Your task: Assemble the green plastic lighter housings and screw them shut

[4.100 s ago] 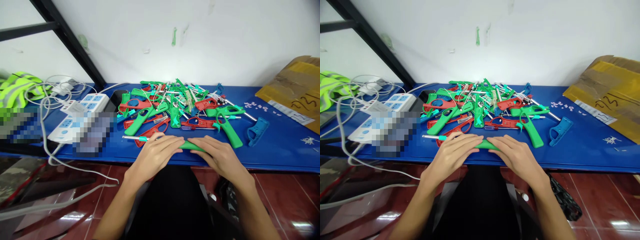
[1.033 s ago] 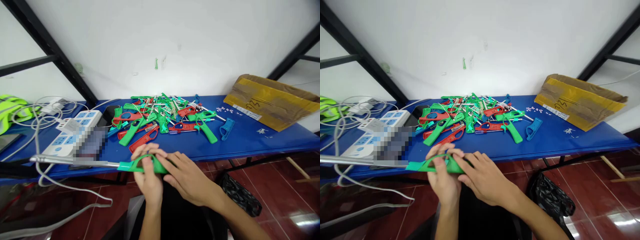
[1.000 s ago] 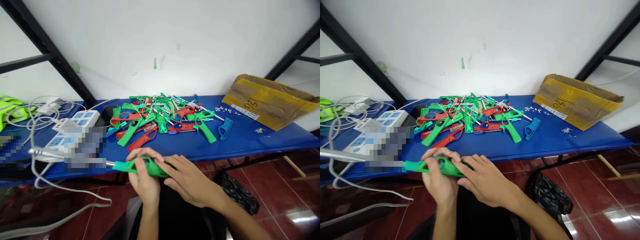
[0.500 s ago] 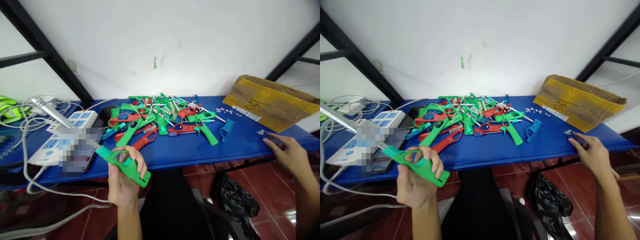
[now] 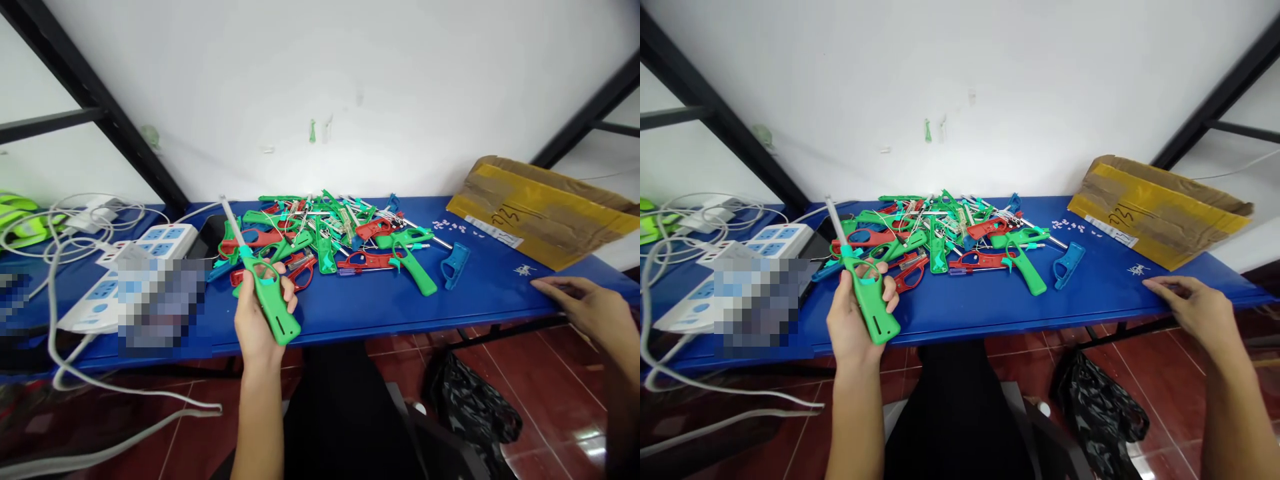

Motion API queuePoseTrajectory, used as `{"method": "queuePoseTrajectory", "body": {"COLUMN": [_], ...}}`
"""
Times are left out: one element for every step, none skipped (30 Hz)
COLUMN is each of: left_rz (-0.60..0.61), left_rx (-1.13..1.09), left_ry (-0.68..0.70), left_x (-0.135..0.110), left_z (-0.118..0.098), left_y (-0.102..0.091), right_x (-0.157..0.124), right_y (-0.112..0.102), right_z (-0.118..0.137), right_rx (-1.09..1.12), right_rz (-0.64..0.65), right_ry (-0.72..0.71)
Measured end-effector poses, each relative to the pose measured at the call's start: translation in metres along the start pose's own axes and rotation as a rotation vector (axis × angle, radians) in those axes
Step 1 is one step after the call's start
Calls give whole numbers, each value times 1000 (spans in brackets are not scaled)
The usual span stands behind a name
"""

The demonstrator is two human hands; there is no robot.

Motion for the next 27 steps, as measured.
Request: {"method": "queuePoseTrajectory", "body": {"left_rz": [-4,-8,-12,-15,-15,-11,-5,2,8,11,9,2,-4,-9,-11,-8,1,11,19,22,21,14,6,2,5,14,27], "left_rx": [9,16,21,24,24,23,22,25,33,46,61,77,90,102,110,120,130,140,149,157,164,168,166,158,145,130,118], "left_ry": [19,32,37,35,30,26,25,28,31,36,42,48,53,53,52,46,38,29,22,13,2,-12,-27,-44,-60,-73,-80], "left_x": [-2,-3,-4,-4,-4,-4,-4,-4,-4,-5,-5,-6,-6,-6,-7,-7,-7,-7,-7,-7,-6,-6,-6,-6,-6,-6,-5], "left_z": [-1,-2,-3,-2,-1,0,0,0,0,0,0,-1,-1,-1,-1,-1,0,0,1,2,3,5,6,7,8,9,10], "left_y": [0,0,0,1,1,2,3,4,6,7,8,9,9,10,11,12,14,15,15,16,15,14,13,12,12,12,12], "right_x": [1,1,1,0,-1,-3,-6,-10,-15,-21,-28,-37,-47,-58,-71,-86,-102,-120,-139,-159,-180,-199,-219,-237,-253,-268,-280], "right_y": [-1,-1,-2,-3,-4,-4,-5,-7,-8,-9,-9,-8,-4,1,10,20,31,42,51,59,67,75,83,90,97,104,111], "right_z": [4,9,13,18,23,28,33,39,45,53,61,72,84,99,116,134,155,176,198,219,241,261,279,295,308,318,327], "right_rx": [3,8,14,20,25,33,44,60,82,113,153,204,265,331,400,468,525,576,623,662,714,765,790,810,827,839,849], "right_rz": [16,29,41,52,59,63,59,43,17,-19,-58,-92,-119,-125,-111,-81,-32,10,35,63,112,163,219,277,333,394,453], "right_ry": [-12,-31,-52,-70,-86,-107,-130,-151,-172,-192,-213,-240,-272,-309,-348,-385,-428,-473,-517,-563,-614,-660,-699,-732,-761,-787,-811]}}
Point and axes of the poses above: each hand's wrist, its own x-axis towards the middle knuckle, its own y-axis out of the palm, z = x × y, the point moved 8 cm from there along x, towards the middle knuckle
